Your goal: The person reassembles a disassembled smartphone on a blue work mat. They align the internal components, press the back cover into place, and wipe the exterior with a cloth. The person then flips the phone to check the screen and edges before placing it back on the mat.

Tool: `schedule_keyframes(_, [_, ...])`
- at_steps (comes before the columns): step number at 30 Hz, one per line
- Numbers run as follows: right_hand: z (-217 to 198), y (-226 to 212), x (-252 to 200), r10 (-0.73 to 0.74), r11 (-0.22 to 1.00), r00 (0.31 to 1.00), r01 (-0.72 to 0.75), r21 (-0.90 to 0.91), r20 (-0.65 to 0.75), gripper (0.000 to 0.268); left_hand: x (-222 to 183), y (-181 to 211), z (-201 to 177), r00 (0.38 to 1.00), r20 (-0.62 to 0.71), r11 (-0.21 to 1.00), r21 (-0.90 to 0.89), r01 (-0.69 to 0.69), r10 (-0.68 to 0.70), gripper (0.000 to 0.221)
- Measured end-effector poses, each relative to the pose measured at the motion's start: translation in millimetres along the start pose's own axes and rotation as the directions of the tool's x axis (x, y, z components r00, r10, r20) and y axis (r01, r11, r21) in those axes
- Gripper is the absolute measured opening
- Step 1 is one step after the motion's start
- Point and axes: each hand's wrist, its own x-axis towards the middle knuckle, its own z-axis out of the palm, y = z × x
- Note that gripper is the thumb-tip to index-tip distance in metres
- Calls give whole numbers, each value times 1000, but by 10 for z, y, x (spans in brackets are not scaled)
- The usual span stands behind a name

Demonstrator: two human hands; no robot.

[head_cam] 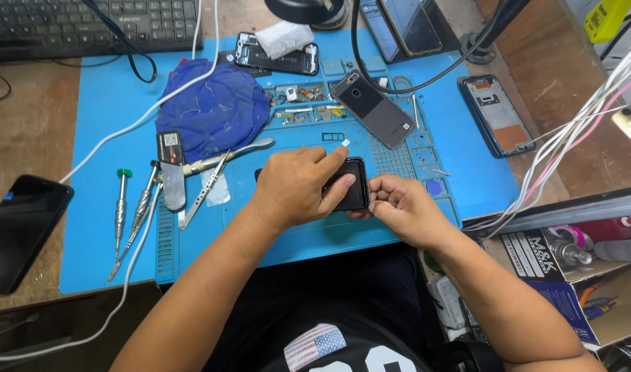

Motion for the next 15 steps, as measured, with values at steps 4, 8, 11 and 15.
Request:
schedule_keyframes(4, [26,-131,9,12,1000,1000,-12,-12,3,26,-5,9,11,1000,7,1000,-12,1,-1,38])
schedule_keyframes(8, [-3,-198,64,-17,988,999,23,-154,38,41,12,-1,-16,998,59,1000,-19,-10,11,35])
schedule_keyframes(11, [-37,-186,101,-53,989,998,58,-135,39,53,10,-7,-20,997,72,1000,-24,-11,13,34])
schedule_keyframes(15, [-45,-256,124,-93,990,994,98,-101,57,66,20,4,-36,995,100,999,-34,-1,5,34])
